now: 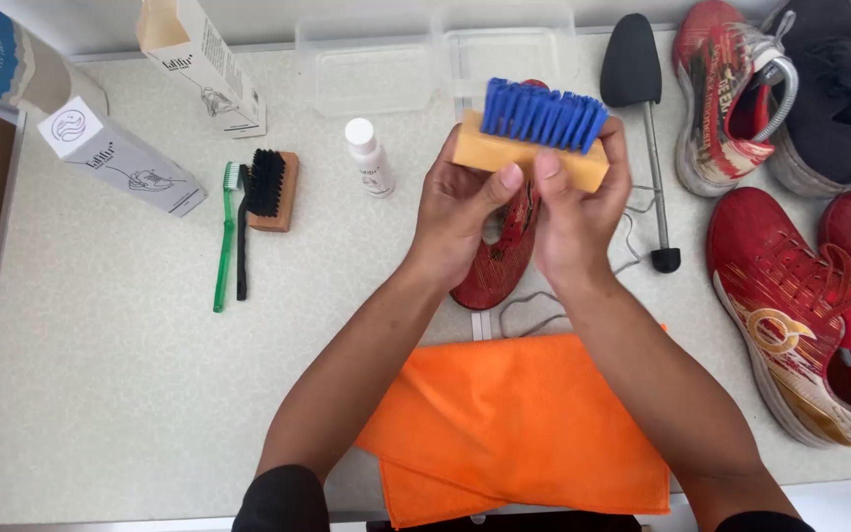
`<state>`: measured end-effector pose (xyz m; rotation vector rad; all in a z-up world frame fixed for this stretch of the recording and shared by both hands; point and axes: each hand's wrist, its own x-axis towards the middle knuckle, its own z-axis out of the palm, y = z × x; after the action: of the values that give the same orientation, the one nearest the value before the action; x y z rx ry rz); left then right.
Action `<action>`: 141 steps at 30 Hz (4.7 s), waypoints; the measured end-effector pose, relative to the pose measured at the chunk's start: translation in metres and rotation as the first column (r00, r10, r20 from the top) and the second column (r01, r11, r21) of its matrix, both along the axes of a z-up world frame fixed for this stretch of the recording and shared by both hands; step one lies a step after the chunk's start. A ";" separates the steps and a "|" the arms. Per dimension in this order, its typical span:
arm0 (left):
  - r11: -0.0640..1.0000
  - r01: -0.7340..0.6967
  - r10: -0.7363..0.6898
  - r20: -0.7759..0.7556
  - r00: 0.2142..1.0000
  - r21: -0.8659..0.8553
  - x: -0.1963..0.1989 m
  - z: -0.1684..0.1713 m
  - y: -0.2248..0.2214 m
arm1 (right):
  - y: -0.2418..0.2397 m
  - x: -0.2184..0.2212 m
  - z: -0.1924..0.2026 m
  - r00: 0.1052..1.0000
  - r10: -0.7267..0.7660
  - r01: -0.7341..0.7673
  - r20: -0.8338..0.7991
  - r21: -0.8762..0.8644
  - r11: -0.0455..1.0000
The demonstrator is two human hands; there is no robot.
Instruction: Cleaning the soles of a pair of sneakers using a brush and cleaning solution at a polishing station.
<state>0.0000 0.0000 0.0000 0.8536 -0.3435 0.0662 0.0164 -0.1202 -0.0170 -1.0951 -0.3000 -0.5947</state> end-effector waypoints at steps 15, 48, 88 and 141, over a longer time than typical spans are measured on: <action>-0.460 -0.507 -0.132 0.508 0.851 0.729 0.039 -0.014 -0.024 | -0.093 0.019 0.059 0.906 0.054 0.193 -0.421 0.522 0.831; 0.292 0.331 -0.794 -0.034 0.607 -0.897 -0.023 -0.038 0.015 | -0.082 0.016 0.058 0.961 0.177 -0.151 -0.212 0.133 0.979; 0.499 0.533 -0.816 -0.164 0.554 -0.683 0.013 -0.107 0.033 | -0.052 0.014 0.030 0.887 0.019 0.412 0.462 -0.807 0.424; 0.457 0.531 -0.823 -0.111 0.557 -0.714 0.007 -0.082 0.006 | -0.082 0.024 0.055 0.888 -0.131 0.453 0.441 -0.786 0.421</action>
<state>0.0074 0.0059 -0.0816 -0.0176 -0.1884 -0.7876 0.0401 -0.2020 0.0381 -2.1191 -0.7663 -0.9938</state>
